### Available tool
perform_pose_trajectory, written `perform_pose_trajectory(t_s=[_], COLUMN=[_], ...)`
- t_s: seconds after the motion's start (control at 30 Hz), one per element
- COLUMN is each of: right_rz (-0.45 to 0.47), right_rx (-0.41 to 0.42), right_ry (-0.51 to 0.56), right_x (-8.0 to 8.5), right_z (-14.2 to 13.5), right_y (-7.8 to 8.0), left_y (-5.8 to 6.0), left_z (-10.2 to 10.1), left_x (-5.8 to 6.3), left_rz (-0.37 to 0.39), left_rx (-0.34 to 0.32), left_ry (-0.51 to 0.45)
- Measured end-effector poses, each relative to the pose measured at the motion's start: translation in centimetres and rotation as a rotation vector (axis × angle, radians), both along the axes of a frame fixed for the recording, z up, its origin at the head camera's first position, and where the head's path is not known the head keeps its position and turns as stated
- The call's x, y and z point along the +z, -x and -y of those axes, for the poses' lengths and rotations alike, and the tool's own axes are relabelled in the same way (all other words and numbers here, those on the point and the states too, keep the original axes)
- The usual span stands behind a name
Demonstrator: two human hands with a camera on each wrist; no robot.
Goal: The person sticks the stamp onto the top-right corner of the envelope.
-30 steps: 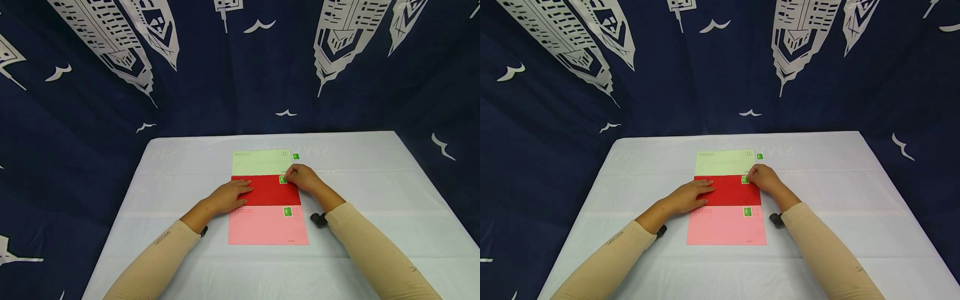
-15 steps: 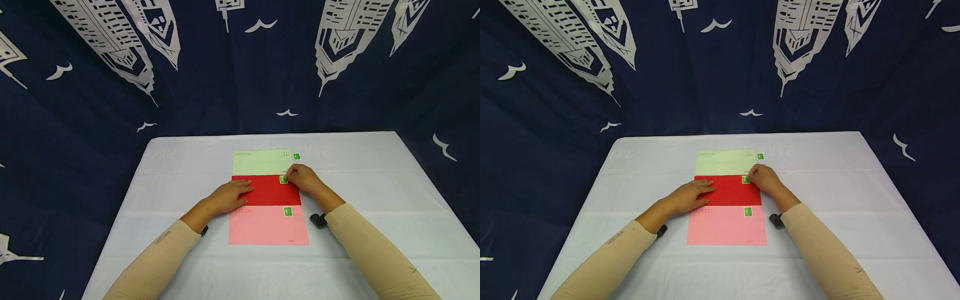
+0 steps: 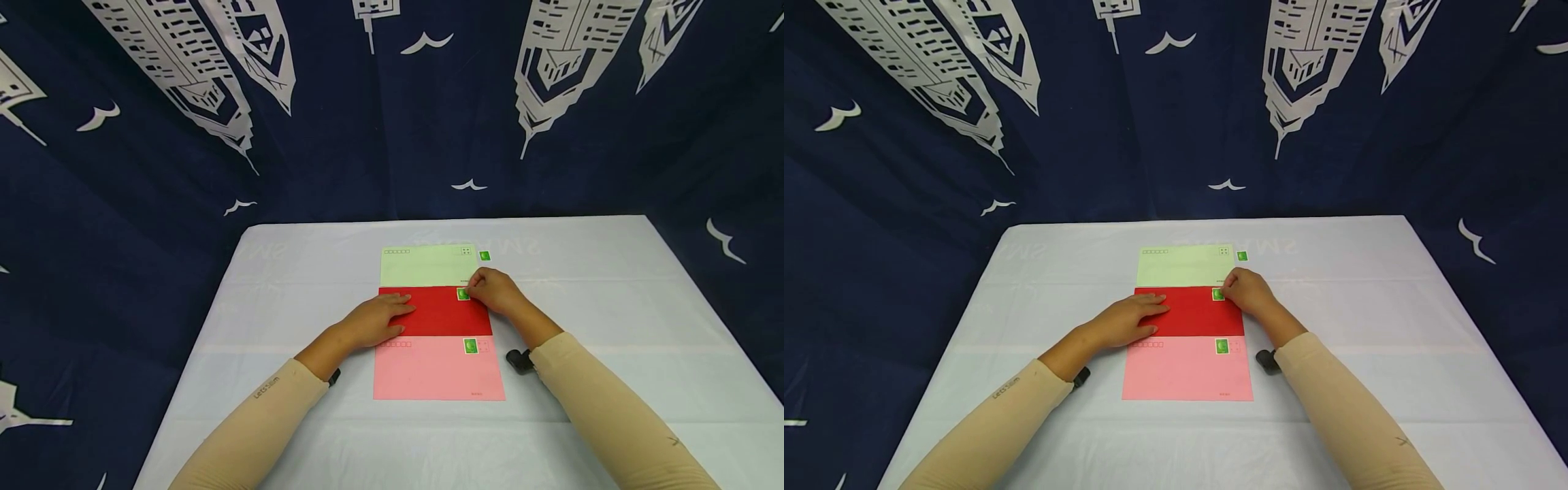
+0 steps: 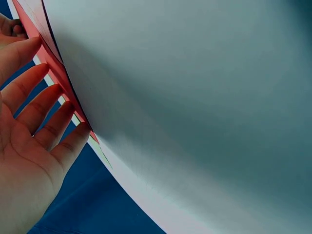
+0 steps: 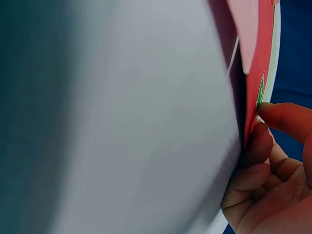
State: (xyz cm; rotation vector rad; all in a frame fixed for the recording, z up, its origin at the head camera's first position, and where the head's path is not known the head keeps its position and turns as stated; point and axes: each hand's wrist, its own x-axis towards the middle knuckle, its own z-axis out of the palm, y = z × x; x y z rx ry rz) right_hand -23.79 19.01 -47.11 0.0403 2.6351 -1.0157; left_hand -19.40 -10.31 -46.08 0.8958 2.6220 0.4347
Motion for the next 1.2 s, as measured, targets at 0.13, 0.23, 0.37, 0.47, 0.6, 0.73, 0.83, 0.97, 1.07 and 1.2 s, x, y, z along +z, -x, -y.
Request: perform_pose_trajectory(t_s=[0.13, 0.23, 0.37, 0.47, 0.6, 0.73, 0.83, 0.97, 1.07, 1.2], right_rz=[-0.002, -0.009, -0.013, -0.013, -0.012, -0.022, -0.048, -0.101, -0.145, -0.209], right_rx=[-0.003, -0.002, -0.001, -0.001, -0.005, -0.009, -0.011, 0.007, 0.054, 0.16], right_ry=[-0.006, -0.009, -0.013, -0.015, -0.007, 0.009, 0.008, -0.028, -0.063, -0.12], right_x=[0.1, 0.0, -0.1, -0.2, -0.1, -0.1, 0.0, 0.3, 0.5, 0.6], right_z=[0.1, 0.1, 0.0, -0.1, -0.3, -0.5, -0.5, -0.5, -0.4, -0.4], right_y=[-0.1, -0.1, -0.1, -0.1, -0.1, -0.3, -0.6, -1.3, -1.9, -2.8], left_y=[0.0, -0.1, -0.1, -0.1, -0.1, 0.0, -0.1, -0.1, -0.1, -0.1], left_z=[-0.1, -0.1, -0.2, -0.2, -0.2, -0.2, -0.2, -0.2, -0.1, -0.2], left_x=[0.0, 0.0, -0.1, -0.1, -0.1, -0.2, -0.1, 0.0, 0.1, 0.0], left_rz=[0.002, 0.005, 0.005, 0.001, -0.003, -0.002, 0.001, 0.004, 0.006, 0.002], left_rx=[0.006, 0.013, 0.017, 0.015, 0.012, 0.013, 0.016, 0.017, 0.016, 0.013], left_ry=[0.005, 0.004, 0.006, 0.012, 0.016, 0.019, 0.018, 0.019, 0.017, 0.014])
